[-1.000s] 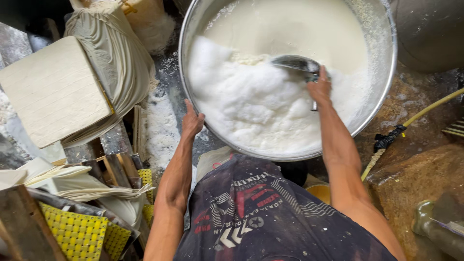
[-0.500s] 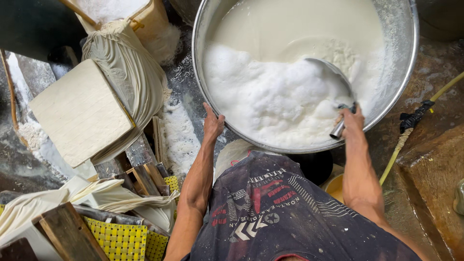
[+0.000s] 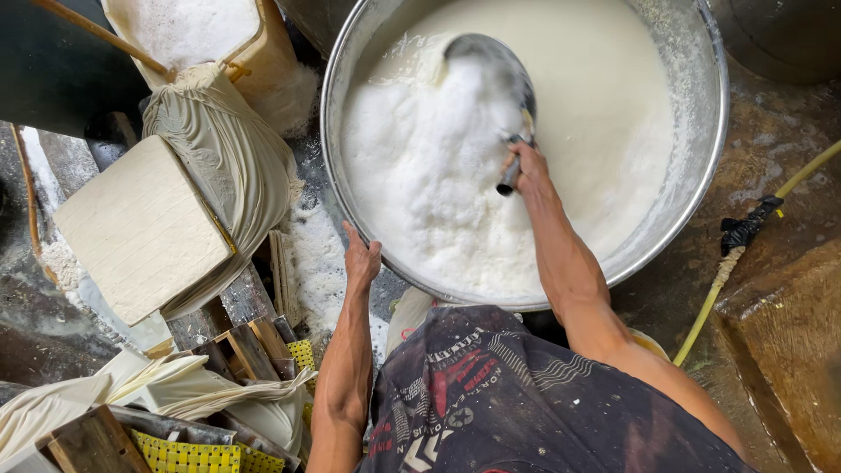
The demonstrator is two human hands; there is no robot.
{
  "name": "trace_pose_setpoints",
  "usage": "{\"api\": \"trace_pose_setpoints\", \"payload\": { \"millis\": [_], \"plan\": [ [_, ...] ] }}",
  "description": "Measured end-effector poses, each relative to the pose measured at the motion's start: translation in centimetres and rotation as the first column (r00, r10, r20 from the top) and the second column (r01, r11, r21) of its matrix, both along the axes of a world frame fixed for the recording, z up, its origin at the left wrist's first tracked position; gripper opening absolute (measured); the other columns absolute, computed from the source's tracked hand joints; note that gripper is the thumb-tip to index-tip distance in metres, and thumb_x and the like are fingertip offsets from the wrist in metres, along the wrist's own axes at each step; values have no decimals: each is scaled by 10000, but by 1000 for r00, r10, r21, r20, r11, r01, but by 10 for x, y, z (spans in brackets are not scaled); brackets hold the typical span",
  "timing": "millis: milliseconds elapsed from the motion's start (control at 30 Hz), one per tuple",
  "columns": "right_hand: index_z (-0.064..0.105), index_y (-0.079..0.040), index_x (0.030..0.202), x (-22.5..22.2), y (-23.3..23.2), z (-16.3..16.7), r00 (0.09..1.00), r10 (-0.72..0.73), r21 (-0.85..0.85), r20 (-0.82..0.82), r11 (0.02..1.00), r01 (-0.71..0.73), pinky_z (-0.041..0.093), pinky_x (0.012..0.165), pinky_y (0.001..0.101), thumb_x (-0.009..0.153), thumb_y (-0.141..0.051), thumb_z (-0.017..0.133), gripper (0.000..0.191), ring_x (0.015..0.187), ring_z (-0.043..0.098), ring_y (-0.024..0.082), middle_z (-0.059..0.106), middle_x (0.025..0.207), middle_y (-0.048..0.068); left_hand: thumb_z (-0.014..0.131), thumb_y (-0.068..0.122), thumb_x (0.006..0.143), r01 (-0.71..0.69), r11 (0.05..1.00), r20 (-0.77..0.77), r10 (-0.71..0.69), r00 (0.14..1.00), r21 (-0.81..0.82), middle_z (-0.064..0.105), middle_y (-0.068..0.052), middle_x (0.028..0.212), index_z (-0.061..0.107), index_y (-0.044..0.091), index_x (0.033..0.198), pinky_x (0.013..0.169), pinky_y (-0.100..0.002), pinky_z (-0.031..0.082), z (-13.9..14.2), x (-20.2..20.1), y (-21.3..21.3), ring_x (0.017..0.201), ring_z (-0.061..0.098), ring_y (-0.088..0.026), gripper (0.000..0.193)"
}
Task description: The person stands over a large vat of hot milky liquid and uses a wide strainer skimmer to scoop foam off the surface, repeatedly lifting the skimmer and emptying the collected foam into a nearby bucket, alternating between the main vat and a second container.
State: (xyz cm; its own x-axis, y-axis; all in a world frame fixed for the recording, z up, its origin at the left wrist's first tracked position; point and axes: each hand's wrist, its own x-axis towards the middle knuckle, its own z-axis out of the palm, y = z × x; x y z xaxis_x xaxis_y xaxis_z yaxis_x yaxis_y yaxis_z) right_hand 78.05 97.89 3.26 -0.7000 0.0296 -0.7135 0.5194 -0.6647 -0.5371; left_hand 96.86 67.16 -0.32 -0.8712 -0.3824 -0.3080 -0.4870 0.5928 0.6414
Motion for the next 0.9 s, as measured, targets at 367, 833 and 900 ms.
{"api": "trace_pose_setpoints", "payload": {
  "millis": [367,833,900],
  "plan": [
    [246,-156,1639,-105,-66,60,802,589,617,-93,666,-418,526,492,469,826,-67,610,895,583,603,254,668,861,132,622,240,868,-130,990,186,137,973,-47,705,-333,1005,68,53,1637,821,-507,541,2,-12,9,897,696,-493,965],
    [260,-230,1625,-38,0,39,538,774,935,334,-199,-294,527,959,525,832,-231,657,887,1030,684,449,704,1136,269,638,255,883,-66,997,186,74,980,-50,680,-336,1168,37,47,1631,950,-490,519,17,-5,10,1036,673,-499,982],
    [243,-218,1614,-25,15,32,590,731,936,342,-215,-277,531,912,539,826,-249,663,893,1013,690,436,698,1149,252,631,245,883,-25,999,155,31,987,-40,679,-329,1186,11,16,1621,963,-490,512,22,-4,8,1029,673,-500,990]
  ]
}}
